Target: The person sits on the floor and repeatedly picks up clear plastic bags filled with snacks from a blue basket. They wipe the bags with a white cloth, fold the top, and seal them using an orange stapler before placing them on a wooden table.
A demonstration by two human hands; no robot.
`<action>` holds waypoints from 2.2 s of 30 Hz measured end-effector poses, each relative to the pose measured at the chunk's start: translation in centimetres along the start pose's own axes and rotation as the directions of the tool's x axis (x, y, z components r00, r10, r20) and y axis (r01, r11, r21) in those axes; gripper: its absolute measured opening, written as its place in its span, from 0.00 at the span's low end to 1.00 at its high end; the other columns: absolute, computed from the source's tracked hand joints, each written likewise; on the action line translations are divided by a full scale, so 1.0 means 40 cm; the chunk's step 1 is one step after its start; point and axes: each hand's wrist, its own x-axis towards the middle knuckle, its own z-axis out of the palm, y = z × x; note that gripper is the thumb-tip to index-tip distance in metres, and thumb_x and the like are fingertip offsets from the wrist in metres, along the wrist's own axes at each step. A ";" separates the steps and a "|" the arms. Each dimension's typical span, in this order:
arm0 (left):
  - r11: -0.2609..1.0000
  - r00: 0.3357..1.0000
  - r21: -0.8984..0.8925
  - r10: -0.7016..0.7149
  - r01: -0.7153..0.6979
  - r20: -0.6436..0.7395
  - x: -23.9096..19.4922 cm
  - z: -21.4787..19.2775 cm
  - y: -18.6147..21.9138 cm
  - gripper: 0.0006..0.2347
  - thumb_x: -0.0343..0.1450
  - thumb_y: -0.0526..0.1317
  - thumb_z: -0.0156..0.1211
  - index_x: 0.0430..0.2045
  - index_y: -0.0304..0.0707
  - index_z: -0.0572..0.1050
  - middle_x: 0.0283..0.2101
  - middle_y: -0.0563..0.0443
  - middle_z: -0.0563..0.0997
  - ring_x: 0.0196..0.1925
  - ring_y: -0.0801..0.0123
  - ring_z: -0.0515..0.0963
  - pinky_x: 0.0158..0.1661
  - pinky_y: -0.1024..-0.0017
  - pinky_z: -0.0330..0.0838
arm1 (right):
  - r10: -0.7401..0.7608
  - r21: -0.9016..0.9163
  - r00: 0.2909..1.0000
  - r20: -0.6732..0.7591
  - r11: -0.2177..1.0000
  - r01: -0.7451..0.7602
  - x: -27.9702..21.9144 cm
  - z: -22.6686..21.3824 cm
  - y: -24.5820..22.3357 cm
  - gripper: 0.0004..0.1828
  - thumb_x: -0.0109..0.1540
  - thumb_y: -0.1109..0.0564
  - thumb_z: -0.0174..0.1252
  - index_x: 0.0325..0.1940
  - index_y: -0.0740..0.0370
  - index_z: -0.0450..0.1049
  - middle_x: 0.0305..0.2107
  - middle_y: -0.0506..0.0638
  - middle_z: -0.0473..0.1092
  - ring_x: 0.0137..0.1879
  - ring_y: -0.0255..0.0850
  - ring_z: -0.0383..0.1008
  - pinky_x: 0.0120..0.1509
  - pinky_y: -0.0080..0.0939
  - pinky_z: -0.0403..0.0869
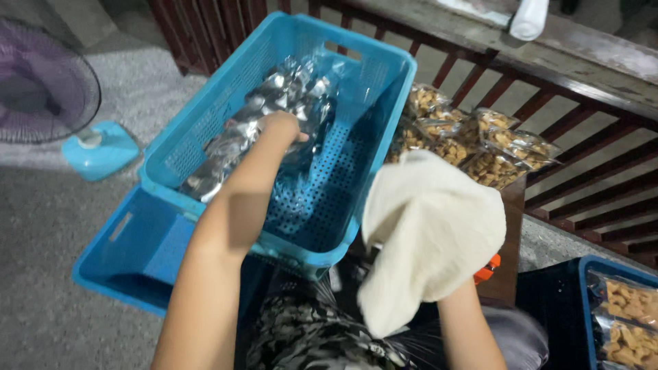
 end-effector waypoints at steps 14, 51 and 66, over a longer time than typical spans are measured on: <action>0.762 0.983 -0.623 0.104 -0.177 -0.153 -0.374 -0.271 0.268 0.13 0.67 0.49 0.63 0.21 0.39 0.84 0.24 0.46 0.86 0.28 0.62 0.86 0.34 0.66 0.77 | -0.144 -0.444 0.974 0.172 0.872 0.207 -0.077 -0.006 0.043 0.22 0.61 0.64 0.57 0.58 0.77 0.68 0.55 0.69 0.68 0.62 0.60 0.69 0.68 0.55 0.66; -0.021 0.906 -0.957 0.318 -0.290 -0.281 -0.713 0.060 0.491 0.13 0.74 0.46 0.62 0.37 0.30 0.80 0.36 0.52 0.84 0.40 0.75 0.82 0.42 0.76 0.74 | -0.154 -0.270 0.896 -0.417 0.962 0.040 -0.359 -0.266 -0.022 0.14 0.66 0.59 0.62 0.54 0.68 0.74 0.44 0.49 0.74 0.49 0.33 0.74 0.58 0.34 0.73; -0.006 0.974 -0.974 -0.039 -0.225 -0.225 -0.823 -0.055 0.304 0.07 0.74 0.37 0.63 0.39 0.30 0.78 0.34 0.54 0.82 0.37 0.80 0.78 0.40 0.77 0.73 | -0.258 -0.486 0.796 0.547 0.677 0.553 -0.138 -0.070 -0.155 0.36 0.51 0.45 0.70 0.59 0.62 0.72 0.53 0.55 0.72 0.59 0.52 0.73 0.65 0.49 0.70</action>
